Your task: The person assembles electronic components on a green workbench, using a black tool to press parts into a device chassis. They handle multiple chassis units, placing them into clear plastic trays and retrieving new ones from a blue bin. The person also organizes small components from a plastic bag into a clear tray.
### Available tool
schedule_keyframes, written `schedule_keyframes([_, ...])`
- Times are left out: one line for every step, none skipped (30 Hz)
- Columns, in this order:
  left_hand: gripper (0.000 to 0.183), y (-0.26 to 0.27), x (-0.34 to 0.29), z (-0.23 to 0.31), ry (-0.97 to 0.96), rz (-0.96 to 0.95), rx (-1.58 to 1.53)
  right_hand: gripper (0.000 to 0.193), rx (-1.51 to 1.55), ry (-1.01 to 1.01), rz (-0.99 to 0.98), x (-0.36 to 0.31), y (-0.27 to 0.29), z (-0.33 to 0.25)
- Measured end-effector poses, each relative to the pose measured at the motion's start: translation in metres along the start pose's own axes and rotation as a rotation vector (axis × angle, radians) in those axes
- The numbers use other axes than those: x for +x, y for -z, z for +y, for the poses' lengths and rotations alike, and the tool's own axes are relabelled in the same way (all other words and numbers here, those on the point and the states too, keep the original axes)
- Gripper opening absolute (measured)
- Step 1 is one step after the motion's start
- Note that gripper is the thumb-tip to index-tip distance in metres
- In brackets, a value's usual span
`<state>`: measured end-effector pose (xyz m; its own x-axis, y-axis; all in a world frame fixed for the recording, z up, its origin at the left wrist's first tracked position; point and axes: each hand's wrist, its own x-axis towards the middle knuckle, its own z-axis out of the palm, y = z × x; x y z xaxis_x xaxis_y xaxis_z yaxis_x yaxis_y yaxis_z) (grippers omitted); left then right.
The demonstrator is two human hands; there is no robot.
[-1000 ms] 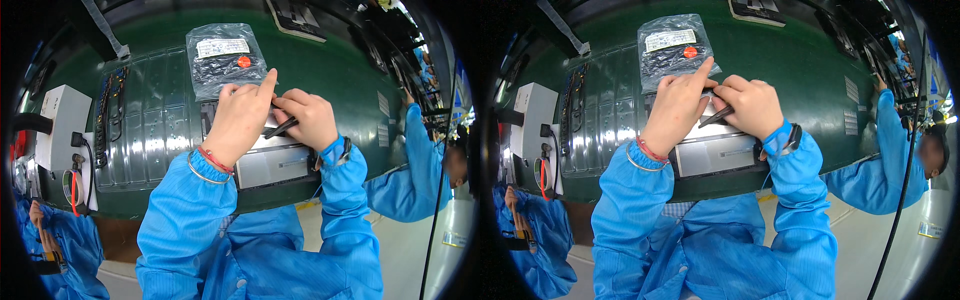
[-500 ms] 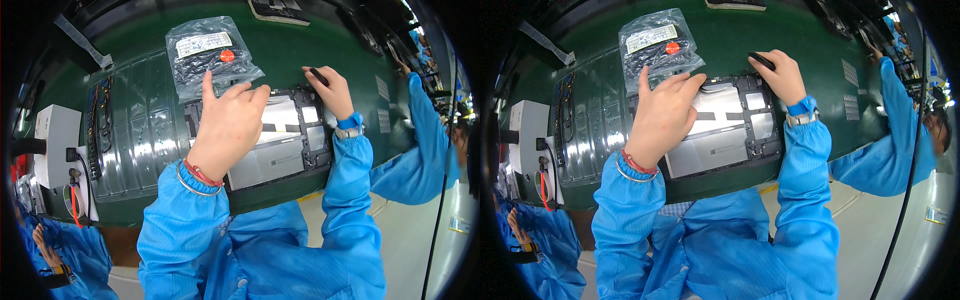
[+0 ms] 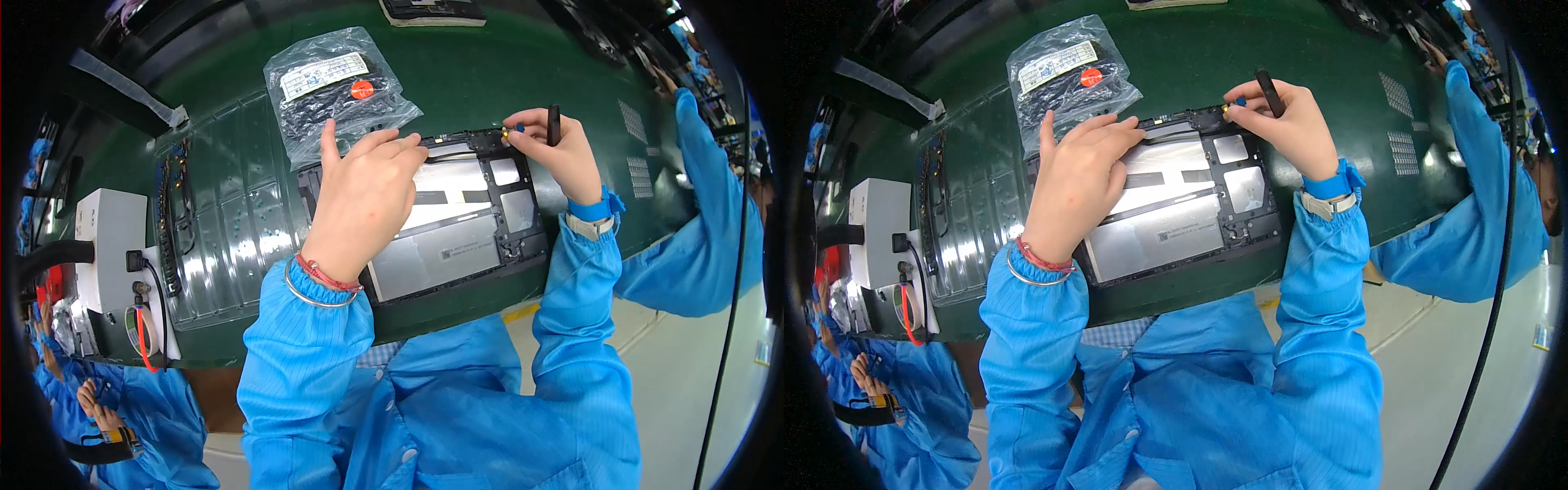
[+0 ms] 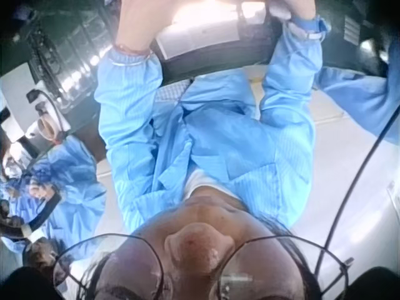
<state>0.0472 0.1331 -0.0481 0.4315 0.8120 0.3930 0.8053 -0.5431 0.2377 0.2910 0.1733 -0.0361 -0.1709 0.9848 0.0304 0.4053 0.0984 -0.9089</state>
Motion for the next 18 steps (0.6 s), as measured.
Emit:
schedule_keyframes([0.028, 0.0, 0.0, 0.001, -0.002, -0.002, 0.005, 0.02, 0.017, 0.006, -0.002, 0.0, 0.001, 0.002])
schedule_keyframes([0.027, 0.0, 0.001, 0.001, -0.005, -0.004, 0.011, 0.019, 0.033, 0.013, -0.004, 0.001, 0.002, 0.004])
schedule_keyframes([0.027, 0.0, 0.002, 0.001, -0.006, -0.01, 0.02, 0.018, 0.048, 0.022, -0.004, 0.002, 0.003, 0.006])
schedule_keyframes([0.027, 0.0, 0.001, 0.001, -0.007, -0.015, 0.03, 0.018, 0.03, 0.027, -0.016, 0.002, 0.004, 0.008])
schedule_keyframes([0.028, 0.0, 0.001, 0.002, -0.009, -0.02, 0.04, 0.017, 0.012, 0.032, -0.028, 0.002, 0.004, 0.012])
schedule_keyframes([0.027, 0.001, 0.002, 0.002, -0.016, -0.022, 0.051, 0.017, -0.006, 0.046, -0.038, 0.004, 0.004, 0.012])
schedule_keyframes([0.027, 0.002, 0.002, 0.003, -0.023, -0.025, 0.063, 0.019, -0.091, 0.036, -0.023, 0.004, 0.004, 0.01])
schedule_keyframes([0.027, 0.003, 0.002, 0.003, -0.03, -0.027, 0.074, 0.019, -0.133, 0.011, -0.029, 0.003, 0.004, 0.007])
schedule_keyframes([0.027, 0.004, 0.002, 0.004, -0.035, -0.031, 0.084, 0.019, -0.173, -0.016, -0.034, 0.002, 0.003, 0.003])
schedule_keyframes([0.027, 0.005, 0.003, 0.004, -0.038, -0.035, 0.094, 0.019, -0.183, -0.01, -0.031, 0.003, 0.003, 0.002])
schedule_keyframes([0.027, 0.005, 0.004, 0.004, -0.041, -0.038, 0.104, 0.02, -0.193, -0.004, -0.028, 0.003, 0.002, 0.002])
schedule_keyframes([0.026, 0.005, 0.004, 0.005, -0.045, -0.03, 0.116, 0.02, -0.204, -0.001, -0.025, 0.003, 0.002, 0.003])
schedule_keyframes([0.025, 0.005, 0.005, 0.005, -0.049, -0.031, 0.127, 0.02, -0.232, 0.01, -0.014, 0.003, 0.001, 0.005])
schedule_keyframes([0.025, 0.005, 0.005, 0.006, -0.053, -0.032, 0.139, 0.02, -0.26, 0.02, -0.003, 0.004, 0.001, 0.007])
schedule_keyframes([0.024, 0.005, 0.006, 0.006, -0.055, -0.033, 0.15, 0.021, -0.288, 0.031, 0.007, 0.004, 0.0, 0.009])
schedule_keyframes([0.024, 0.006, 0.007, 0.007, -0.063, -0.037, 0.167, 0.022, -0.297, 0.056, 0.029, 0.003, -0.001, 0.009])
schedule_keyframes([0.023, 0.007, 0.008, 0.008, -0.071, -0.04, 0.185, 0.022, -0.31, 0.047, 0.043, 0.002, -0.002, 0.007])
schedule_keyframes([0.022, 0.008, 0.008, 0.009, -0.077, -0.046, 0.205, 0.022, -0.319, 0.038, 0.056, 0.001, -0.003, 0.004])
